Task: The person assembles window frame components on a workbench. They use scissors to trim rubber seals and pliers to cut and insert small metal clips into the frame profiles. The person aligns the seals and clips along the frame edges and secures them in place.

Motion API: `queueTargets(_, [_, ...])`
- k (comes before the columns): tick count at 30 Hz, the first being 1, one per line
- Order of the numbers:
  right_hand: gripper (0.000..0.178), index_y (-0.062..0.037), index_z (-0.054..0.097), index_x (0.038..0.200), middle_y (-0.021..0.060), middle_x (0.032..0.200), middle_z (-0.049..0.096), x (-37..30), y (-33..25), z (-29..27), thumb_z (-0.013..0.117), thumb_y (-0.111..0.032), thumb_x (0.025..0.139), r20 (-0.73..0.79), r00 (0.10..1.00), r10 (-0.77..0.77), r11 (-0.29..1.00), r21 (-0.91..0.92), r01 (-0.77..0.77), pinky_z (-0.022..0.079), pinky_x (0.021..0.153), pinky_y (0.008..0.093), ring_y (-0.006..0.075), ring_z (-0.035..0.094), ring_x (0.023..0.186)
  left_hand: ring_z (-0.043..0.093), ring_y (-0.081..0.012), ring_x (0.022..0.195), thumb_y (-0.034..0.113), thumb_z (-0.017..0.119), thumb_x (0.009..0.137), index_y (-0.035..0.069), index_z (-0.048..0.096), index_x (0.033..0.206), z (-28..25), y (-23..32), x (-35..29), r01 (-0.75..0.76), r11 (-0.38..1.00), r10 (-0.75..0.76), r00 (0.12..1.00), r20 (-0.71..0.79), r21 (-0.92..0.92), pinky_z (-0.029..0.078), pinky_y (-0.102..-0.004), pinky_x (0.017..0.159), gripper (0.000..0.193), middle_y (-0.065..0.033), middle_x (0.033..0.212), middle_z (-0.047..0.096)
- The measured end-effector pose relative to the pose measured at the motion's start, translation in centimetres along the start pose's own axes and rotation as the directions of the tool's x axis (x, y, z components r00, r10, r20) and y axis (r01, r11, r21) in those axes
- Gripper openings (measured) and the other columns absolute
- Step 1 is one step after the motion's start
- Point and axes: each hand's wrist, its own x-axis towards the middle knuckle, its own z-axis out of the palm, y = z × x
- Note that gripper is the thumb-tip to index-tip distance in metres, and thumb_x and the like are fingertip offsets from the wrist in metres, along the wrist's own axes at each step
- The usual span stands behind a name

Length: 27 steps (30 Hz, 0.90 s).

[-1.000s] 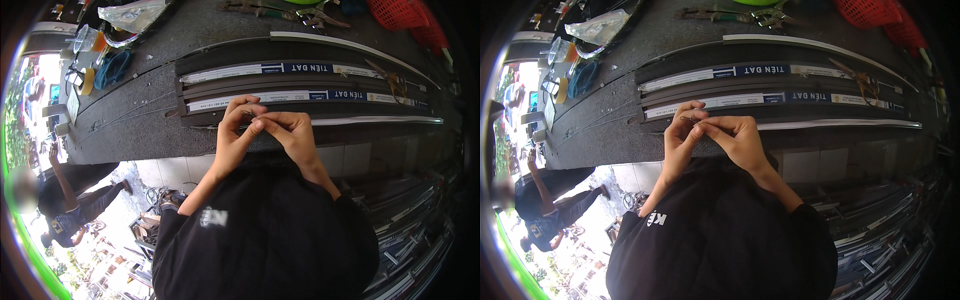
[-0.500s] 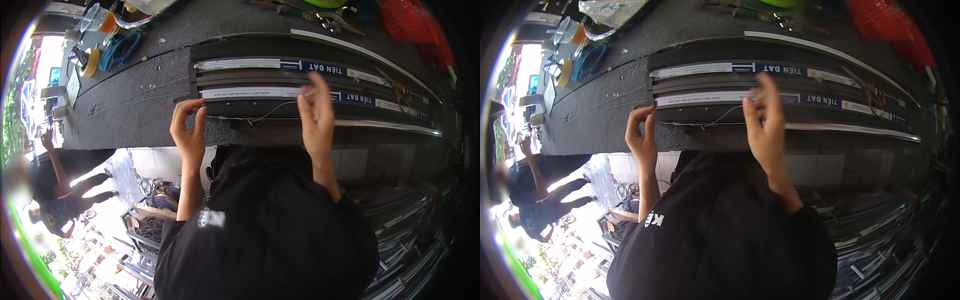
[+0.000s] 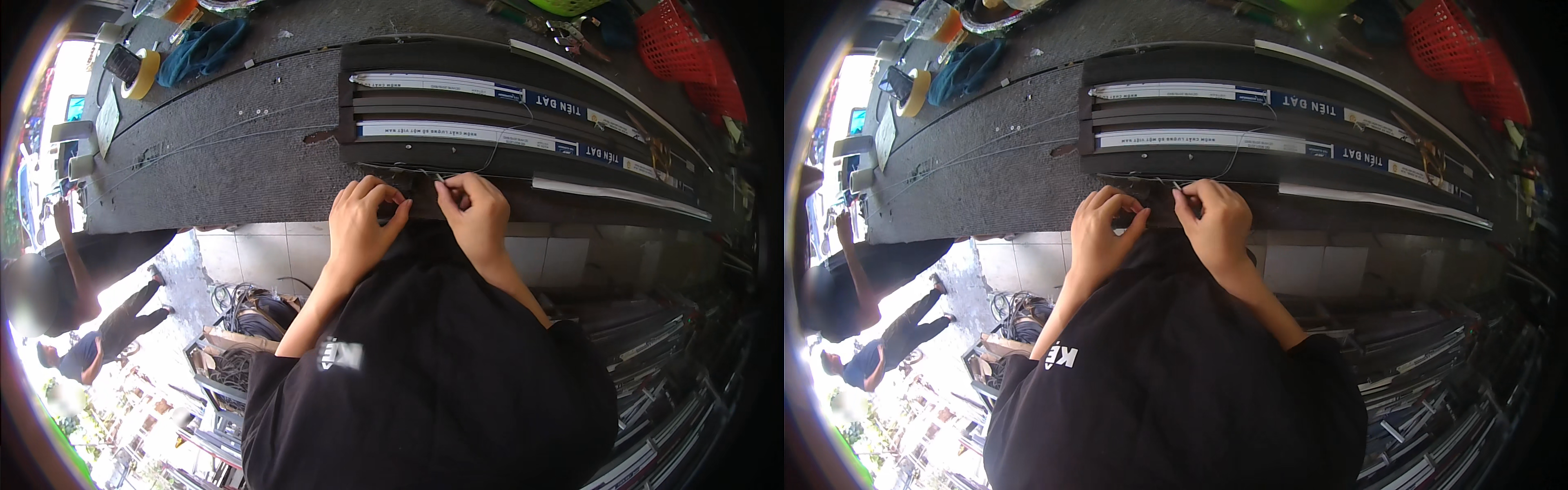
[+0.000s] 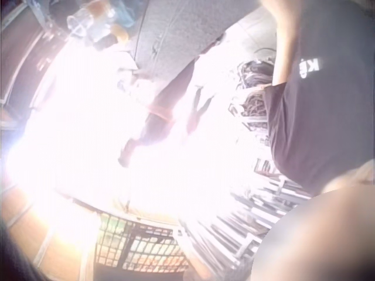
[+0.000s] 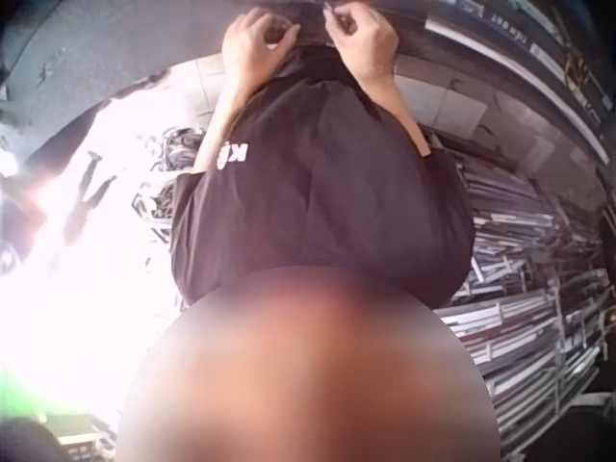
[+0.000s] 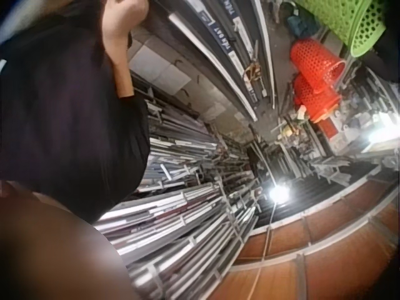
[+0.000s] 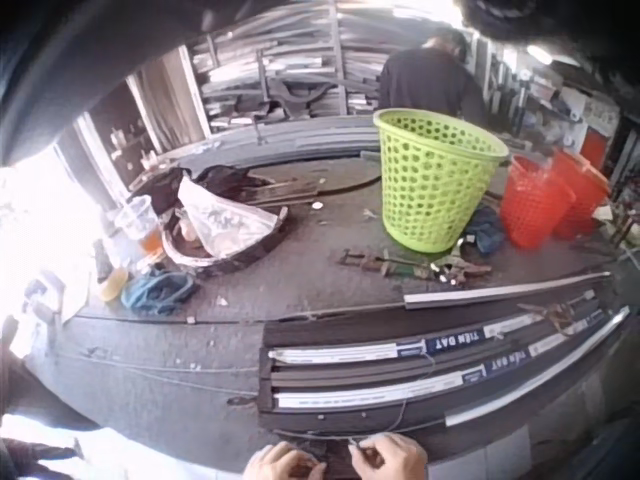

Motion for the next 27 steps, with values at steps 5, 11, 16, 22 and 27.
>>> queueTargets(5, [0.015,-0.0014,0.057,0.083,0.0101,0.086,0.064,-0.4,-1.7,-2.0,0.071,0.003,0.082,-0.076,0.997,0.018,0.987,0.160,-0.006,0.053,0.072,0.0309,0.0200,0.065,0.081,0.067,-0.0161,0.085,0.012,0.052,0.106,0.001,0.054,0.103,-4.9,-3.5,-0.4,0.341,0.554,-0.209,0.940,0.270,-0.759,0.054,-0.0276,0.079,0.011,-0.0069,0.088,0.062])
queueTargets(11, [0.021,-0.0006,0.045,0.084,0.0169,0.093,0.071,0.0,-2.1,-2.5,0.063,0.007,0.090,-0.023,0.957,0.291,0.859,0.447,-0.250,0.058,0.072,0.0262,0.0155,0.073,0.082,0.039,-0.0034,0.065,0.018,0.053,0.107,0.005,0.055,0.106,-11.9,-9.9,1.0,0.288,0.811,-0.365,0.929,-0.055,-0.509,0.033,-0.0206,0.056,0.013,0.0034,0.080,0.049])
queueTargets(16, [0.019,0.0003,0.053,0.099,0.0131,0.096,0.071,0.2,-2.4,-2.6,0.069,0.007,0.090,-0.035,0.938,0.344,0.875,0.374,-0.307,0.056,0.079,0.0244,0.0151,0.072,0.088,0.048,-0.0106,0.066,0.021,0.061,0.103,0.001,0.059,0.102,-13.7,-11.7,2.0,0.232,0.973,-0.232,0.973,0.002,0.002,0.040,-0.0262,0.061,0.019,-0.0011,0.075,0.055])
queueTargets(22, [0.025,0.0019,0.063,0.105,0.0075,0.094,0.073,0.2,-2.5,-3.5,0.078,0.004,0.085,-0.040,0.916,0.400,0.879,0.300,-0.371,0.054,0.076,0.0210,0.0099,0.069,0.086,0.063,-0.0243,0.094,0.029,0.064,0.100,0.004,0.064,0.109,-11.3,-9.2,3.3,0.272,0.873,-0.263,0.962,-0.078,0.406,0.050,-0.0381,0.083,0.027,-0.0108,0.101,0.066])
queueTargets(27, [0.027,0.0024,0.067,0.108,0.0076,0.095,0.073,0.0,-1.8,-4.7,0.079,0.001,0.084,0.037,0.934,0.355,0.874,0.340,-0.346,0.056,0.074,0.0229,0.0107,0.069,0.083,0.061,-0.0315,0.106,0.008,0.077,0.083,0.005,0.068,0.106,-4.0,-2.6,5.6,-0.204,0.979,0.198,0.951,-0.238,0.001,0.045,-0.0444,0.095,0.026,-0.0113,0.114,0.066])
